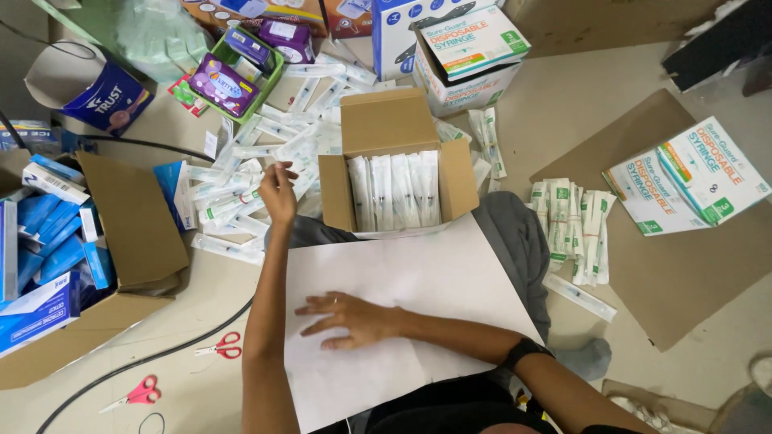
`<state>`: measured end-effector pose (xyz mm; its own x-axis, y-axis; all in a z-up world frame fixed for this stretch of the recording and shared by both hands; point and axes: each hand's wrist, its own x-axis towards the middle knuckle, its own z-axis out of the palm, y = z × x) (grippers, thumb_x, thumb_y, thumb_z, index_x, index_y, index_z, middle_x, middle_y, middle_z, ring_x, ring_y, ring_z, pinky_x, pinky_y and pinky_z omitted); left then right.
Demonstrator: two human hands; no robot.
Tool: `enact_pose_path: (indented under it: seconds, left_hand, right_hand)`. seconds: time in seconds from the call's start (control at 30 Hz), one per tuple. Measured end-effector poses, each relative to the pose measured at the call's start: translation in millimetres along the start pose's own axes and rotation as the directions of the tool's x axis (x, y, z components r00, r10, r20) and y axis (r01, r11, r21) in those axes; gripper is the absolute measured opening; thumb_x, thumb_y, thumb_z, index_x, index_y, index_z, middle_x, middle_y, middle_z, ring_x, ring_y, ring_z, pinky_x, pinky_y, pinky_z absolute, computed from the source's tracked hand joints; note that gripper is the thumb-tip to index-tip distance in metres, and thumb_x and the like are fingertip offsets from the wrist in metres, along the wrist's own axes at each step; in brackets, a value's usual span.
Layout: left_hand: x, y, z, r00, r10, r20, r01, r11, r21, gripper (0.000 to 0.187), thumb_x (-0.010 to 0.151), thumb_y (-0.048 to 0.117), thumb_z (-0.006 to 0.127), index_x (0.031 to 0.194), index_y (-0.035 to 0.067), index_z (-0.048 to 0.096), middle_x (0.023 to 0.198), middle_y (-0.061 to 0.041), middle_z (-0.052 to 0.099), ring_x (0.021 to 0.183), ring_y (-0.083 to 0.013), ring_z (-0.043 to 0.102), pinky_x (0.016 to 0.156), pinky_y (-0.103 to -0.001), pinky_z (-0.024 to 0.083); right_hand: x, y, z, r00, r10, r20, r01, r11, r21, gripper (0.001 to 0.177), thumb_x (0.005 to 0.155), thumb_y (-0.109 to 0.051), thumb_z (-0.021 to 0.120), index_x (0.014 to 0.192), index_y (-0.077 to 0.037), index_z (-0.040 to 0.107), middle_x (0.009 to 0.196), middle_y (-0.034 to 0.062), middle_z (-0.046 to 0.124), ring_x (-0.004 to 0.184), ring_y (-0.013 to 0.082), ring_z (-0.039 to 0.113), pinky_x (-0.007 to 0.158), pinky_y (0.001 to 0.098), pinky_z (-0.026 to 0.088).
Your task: Packing individual disposable syringes into a small cardboard box.
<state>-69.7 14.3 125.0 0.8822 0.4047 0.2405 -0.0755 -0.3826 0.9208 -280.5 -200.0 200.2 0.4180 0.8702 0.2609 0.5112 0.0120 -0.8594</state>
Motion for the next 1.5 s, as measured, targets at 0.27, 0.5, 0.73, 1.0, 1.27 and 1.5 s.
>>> enact_pose_path:
  seconds: [0.27,0.5,0.73,1.0,1.27,1.5]
  left_hand:
    - [25,-77,47,0.984,0.029,0.173,-0.117,0.845,0.521,0.024,0.098,0.028,0.068,0.106,0.007,0.075,0.111,-0.013,0.07,0.104,-0.036,0.059,0.09,-0.049,0.049]
    - [83,-86,91,0.922,0.104,0.373,-0.327,0.724,0.607,0.04,0.095,0.024,0.069,0.133,0.014,0.063,0.14,-0.007,0.055,0.131,-0.0316,0.048,0.104,-0.054,0.044]
    - [115,-136,149,0.778,0.186,0.6,-0.603,0.492,0.628,0.055,0.091,0.023,0.067,0.143,0.013,0.051,0.147,-0.008,0.05,0.133,-0.0321,0.043,0.105,-0.06,0.035]
    - [108,-83,95,0.875,0.195,0.444,-0.449,0.669,0.592,0.026,0.086,0.026,0.08,0.104,0.009,0.073,0.12,-0.008,0.068,0.119,-0.0358,0.059,0.097,-0.051,0.049]
    - [67,-58,29,0.985,-0.003,-0.174,-0.018,0.993,-0.117,0.039,0.083,0.007,0.089,0.113,0.003,0.065,0.089,-0.005,0.068,0.074,-0.0143,0.06,0.068,-0.028,0.05]
    - [-28,38,57,0.975,-0.215,0.054,0.205,0.787,-0.582,0.039,0.089,0.003,0.079,0.125,-0.003,0.065,0.099,0.0,0.069,0.075,-0.0081,0.056,0.061,-0.024,0.042]
  right_hand:
    - [-11,32,40,0.978,0.019,0.209,0.008,0.992,-0.127,0.044,0.1,-0.044,0.064,0.141,-0.028,0.063,0.17,0.0075,0.037,0.164,0.034,0.018,0.127,0.07,0.008]
    - [-12,39,39,0.982,0.017,0.188,-0.001,0.997,-0.083,0.044,0.103,-0.043,0.062,0.145,-0.031,0.061,0.175,0.0062,0.034,0.167,0.0347,0.016,0.13,0.068,0.007]
    - [-1,27,21,0.975,0.058,0.215,-0.069,0.997,0.042,0.042,0.1,-0.036,0.067,0.138,-0.019,0.067,0.168,0.0099,0.042,0.165,0.0369,0.016,0.128,0.0657,0.004]
    - [16,18,-50,0.925,0.322,-0.202,-0.265,0.927,0.267,0.024,0.098,-0.014,0.07,0.12,-0.007,0.073,0.119,0.0111,0.075,0.114,0.0247,0.07,0.104,0.0433,0.054]
    - [3,108,-135,0.608,0.364,-0.706,-0.17,0.928,0.332,0.014,0.1,-0.007,0.066,0.112,-0.001,0.072,0.108,0.0125,0.076,0.1,0.0199,0.074,0.091,0.0341,0.063]
    - [-16,130,-154,0.42,0.514,-0.748,0.094,0.795,0.599,0.023,0.107,-0.017,0.059,0.119,0.0,0.067,0.103,0.0115,0.073,0.093,0.0165,0.071,0.086,0.0317,0.06]
